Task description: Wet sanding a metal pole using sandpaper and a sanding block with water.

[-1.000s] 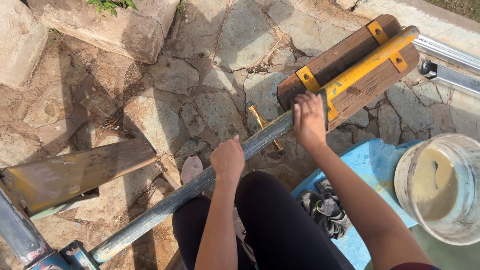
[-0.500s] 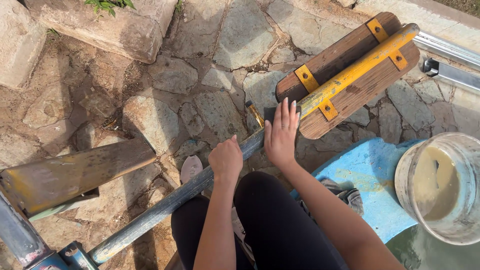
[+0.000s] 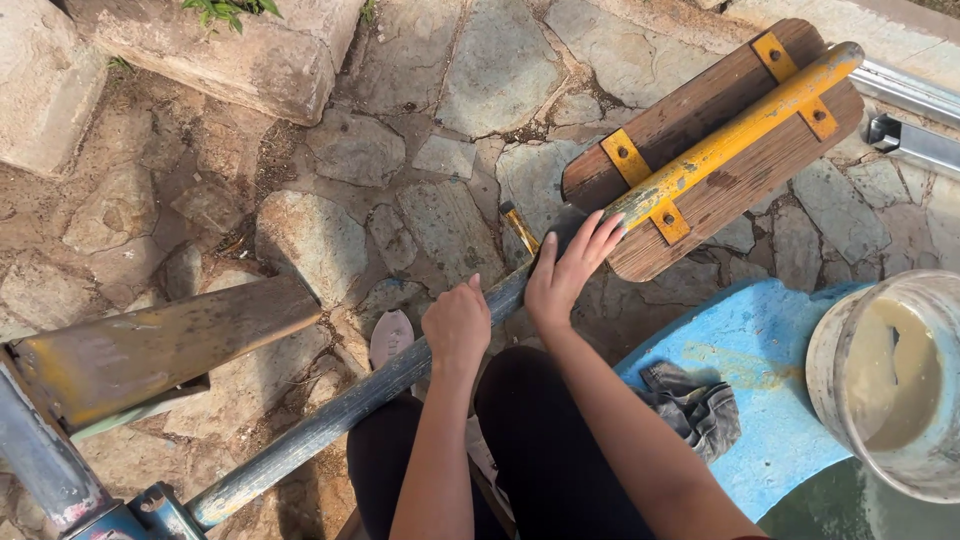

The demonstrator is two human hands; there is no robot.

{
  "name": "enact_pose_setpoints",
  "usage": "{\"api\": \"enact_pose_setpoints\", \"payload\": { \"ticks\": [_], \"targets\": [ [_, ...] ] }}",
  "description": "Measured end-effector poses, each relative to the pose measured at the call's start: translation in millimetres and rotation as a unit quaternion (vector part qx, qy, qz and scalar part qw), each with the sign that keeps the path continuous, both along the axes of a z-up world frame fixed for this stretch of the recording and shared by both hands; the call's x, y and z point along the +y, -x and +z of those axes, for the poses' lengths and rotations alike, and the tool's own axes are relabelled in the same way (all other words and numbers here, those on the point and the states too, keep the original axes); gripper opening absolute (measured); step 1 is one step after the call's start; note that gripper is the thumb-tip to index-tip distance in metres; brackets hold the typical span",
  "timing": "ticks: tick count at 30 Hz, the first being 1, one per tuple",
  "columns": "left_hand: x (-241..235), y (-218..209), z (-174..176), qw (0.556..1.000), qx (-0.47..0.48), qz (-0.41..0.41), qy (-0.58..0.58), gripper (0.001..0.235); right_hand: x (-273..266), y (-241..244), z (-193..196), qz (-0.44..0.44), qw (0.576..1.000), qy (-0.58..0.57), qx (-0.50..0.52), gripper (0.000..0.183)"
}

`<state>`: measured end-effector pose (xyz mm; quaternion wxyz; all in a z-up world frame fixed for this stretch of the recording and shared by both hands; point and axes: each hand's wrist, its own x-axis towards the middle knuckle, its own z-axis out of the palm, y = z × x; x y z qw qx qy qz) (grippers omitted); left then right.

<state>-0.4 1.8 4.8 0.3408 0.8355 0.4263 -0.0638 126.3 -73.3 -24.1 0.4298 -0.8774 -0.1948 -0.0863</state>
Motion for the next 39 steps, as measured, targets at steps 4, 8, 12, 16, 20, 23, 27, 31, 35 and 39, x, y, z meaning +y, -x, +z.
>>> {"api": "enact_pose_setpoints", "payload": {
  "ticks": [4,8,12,16,20,23,27,31,35,39],
  "targets": [
    [-3.7,-1.3,-0.8,1.0,-0.003,-0.006,-0.006,0.063,-24.3,-97.1,-34.3,-0.036,0.997,-0.056,-0.034,0.077],
    [0.2,-7.3,13.4,1.0,0.017,-0.017,-0.01,0.063,11.8,-3.9,28.4,-0.046,0.998,-0.042,0.015,0.068],
    [1.3,0.8,12.6,1.0,0.015,-0.013,-0.008,0.064,-16.3,-44.3,6.6,0.052,0.996,0.017,-0.069,0.054],
    [1.2,-1.4,11.0,1.0,0.013,-0.02,-0.003,0.064,-60.3,-214.6,-0.6,0.035,0.974,0.172,-0.141,0.041],
    [0.4,-3.6,2.2,1.0,0.017,-0.016,0.0,0.064,-77.5,-252.2,4.2,0.048,0.943,0.287,-0.16,0.045],
    [0.2,-7.8,-5.9,1.0,0.017,-0.011,-0.007,0.065,-61.2,-132.7,22.0,0.122,0.918,0.335,-0.174,0.042],
    [0.4,-2.0,-2.0,1.0,0.009,-0.006,-0.009,0.064,-50.2,-49.0,46.8,0.285,0.896,0.237,-0.244,0.03],
    [0.1,-2.0,-1.9,1.0,0.002,-0.011,-0.005,0.064,-74.6,-144.4,39.5,0.231,0.888,0.273,-0.289,0.031],
    [-0.5,-3.5,0.2,1.0,0.009,-0.012,-0.006,0.063,-67.6,-96.9,44.0,0.218,0.914,0.231,-0.251,0.029],
    [2.1,-0.7,5.0,1.0,-0.011,-0.011,-0.015,0.064,-50.7,-7.7,53.1,0.32,0.898,0.197,-0.229,0.034]
  ]
}}
